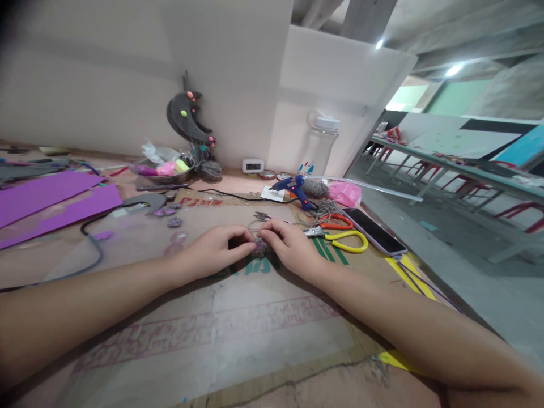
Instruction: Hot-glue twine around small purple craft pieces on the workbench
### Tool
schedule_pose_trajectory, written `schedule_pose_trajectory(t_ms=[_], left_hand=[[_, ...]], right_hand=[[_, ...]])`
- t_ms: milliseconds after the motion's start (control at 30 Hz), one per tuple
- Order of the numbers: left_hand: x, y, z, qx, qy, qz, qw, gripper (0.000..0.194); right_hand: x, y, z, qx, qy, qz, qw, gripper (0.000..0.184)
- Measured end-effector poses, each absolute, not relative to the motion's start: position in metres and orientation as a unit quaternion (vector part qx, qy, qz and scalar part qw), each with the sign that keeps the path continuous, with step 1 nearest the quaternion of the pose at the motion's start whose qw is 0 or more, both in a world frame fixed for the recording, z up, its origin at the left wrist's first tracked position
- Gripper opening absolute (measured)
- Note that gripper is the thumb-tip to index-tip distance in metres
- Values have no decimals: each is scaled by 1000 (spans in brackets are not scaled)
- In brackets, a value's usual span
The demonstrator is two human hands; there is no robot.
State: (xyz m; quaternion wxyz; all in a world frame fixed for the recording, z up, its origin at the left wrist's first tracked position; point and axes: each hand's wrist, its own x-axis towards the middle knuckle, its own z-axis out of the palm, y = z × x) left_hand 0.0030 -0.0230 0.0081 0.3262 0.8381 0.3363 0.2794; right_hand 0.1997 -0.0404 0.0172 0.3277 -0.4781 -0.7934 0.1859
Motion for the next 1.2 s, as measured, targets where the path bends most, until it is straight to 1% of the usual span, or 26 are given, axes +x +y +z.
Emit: schedule_pose_trajectory(t_ms=[100,233,433,533,833,1033,1200], left_hand=[[3,-23,8,835,334,276,339,20],[4,-21,6,840,331,282,325,18],[4,-21,6,844,333,275,318,21],[4,-22,7,845,335,270,317,21],[4,-22,7,854,328,271,300,21],[4,-22,6,853,329,270,303,20],[4,-22,6,854,328,271,300,21]], right_hand=[[200,-40,16,-478,-792,190,327,16],[200,-40,17,-481,-793,181,328,15],[199,-40,18,-472,-794,188,335,12],[198,-41,18,-473,-792,190,336,13],[198,-44,21,-467,-802,189,321,27],[196,-44,22,-459,-798,219,324,20],[196,-43,21,-458,-800,216,322,19]])
